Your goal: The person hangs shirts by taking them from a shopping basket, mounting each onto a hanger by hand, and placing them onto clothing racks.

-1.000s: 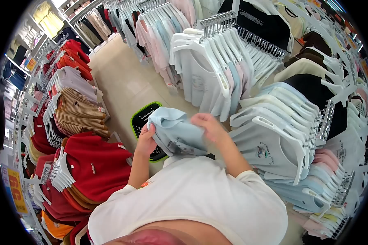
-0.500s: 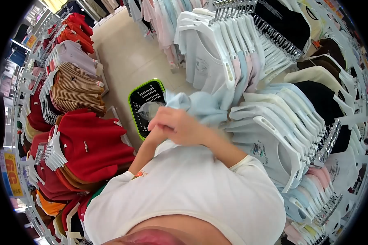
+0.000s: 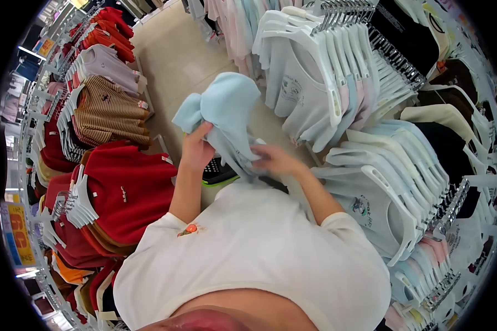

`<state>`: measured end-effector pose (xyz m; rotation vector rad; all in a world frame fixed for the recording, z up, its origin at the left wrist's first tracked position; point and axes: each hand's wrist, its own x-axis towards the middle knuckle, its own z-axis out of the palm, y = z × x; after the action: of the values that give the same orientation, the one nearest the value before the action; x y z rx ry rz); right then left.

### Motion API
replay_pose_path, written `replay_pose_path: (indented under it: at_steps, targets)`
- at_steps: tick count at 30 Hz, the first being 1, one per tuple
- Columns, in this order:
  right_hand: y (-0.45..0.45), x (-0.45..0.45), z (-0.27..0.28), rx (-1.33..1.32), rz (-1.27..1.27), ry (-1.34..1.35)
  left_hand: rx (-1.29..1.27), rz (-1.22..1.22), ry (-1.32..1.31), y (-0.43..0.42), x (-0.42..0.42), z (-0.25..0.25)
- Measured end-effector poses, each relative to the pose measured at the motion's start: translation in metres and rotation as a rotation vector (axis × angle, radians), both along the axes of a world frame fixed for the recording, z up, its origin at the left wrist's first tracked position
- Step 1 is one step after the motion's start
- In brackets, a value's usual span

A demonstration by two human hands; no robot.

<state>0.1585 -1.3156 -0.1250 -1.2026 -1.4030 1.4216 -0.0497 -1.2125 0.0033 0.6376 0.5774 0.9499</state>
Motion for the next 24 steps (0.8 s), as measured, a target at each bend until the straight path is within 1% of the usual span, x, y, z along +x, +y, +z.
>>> replay_pose_path:
  at_steps: [3, 4, 7, 9, 11, 13, 14, 17, 18, 20, 21, 22, 23, 24]
  targets:
    - [0.017, 0.009, 0.015, 0.021, 0.011, -0.197, 0.032, 0.03, -0.012, 0.018, -0.014, 0.002]
    - [0.02, 0.009, 0.024, -0.072, -0.155, -0.129, 0.038, 0.051, -0.014, 0.026, -0.02, 0.004]
    - [0.028, 0.035, 0.039, 0.106, -0.466, -0.183, 0.068, 0.152, -0.042, 0.053, -0.039, 0.013]
    - [0.031, 0.061, 0.034, 0.323, -0.475, -0.216, 0.011, 0.176, -0.05, 0.071, -0.063, 0.009]
    - [0.023, 0.072, 0.033, 0.26, -0.423, -0.166, 0.107, 0.145, -0.089, 0.082, -0.078, 0.007]
    - [0.014, 0.073, 0.04, -0.073, -0.312, -0.039, 0.163, 0.122, -0.135, 0.086, -0.087, 0.004]
    - [0.011, 0.069, 0.033, -0.179, -0.261, 0.01, 0.171, 0.114, -0.162, 0.088, -0.091, 0.0]
    - [0.009, 0.067, -0.024, -0.185, -0.078, -0.206, 0.224, 0.088, -0.198, 0.089, -0.103, 0.005]
    - [0.008, 0.058, -0.035, -0.136, -0.042, -0.224, 0.242, 0.082, -0.2, 0.089, -0.107, 0.007]
    - [0.004, 0.059, -0.052, -0.136, -0.033, -0.39, 0.269, 0.174, -0.097, 0.089, -0.114, -0.008]
    - [0.003, 0.054, -0.053, -0.137, -0.026, -0.468, 0.28, 0.22, -0.039, 0.088, -0.118, -0.014]
    - [0.008, 0.049, -0.045, -0.199, -0.096, -0.52, 0.3, 0.266, 0.029, 0.086, -0.118, -0.017]
    - [0.012, 0.047, -0.038, -0.117, -0.164, -0.537, 0.254, 0.29, 0.039, 0.085, -0.124, -0.018]
    - [0.017, 0.049, -0.029, -0.085, -0.192, -0.611, 0.212, 0.311, 0.046, 0.087, -0.13, -0.018]
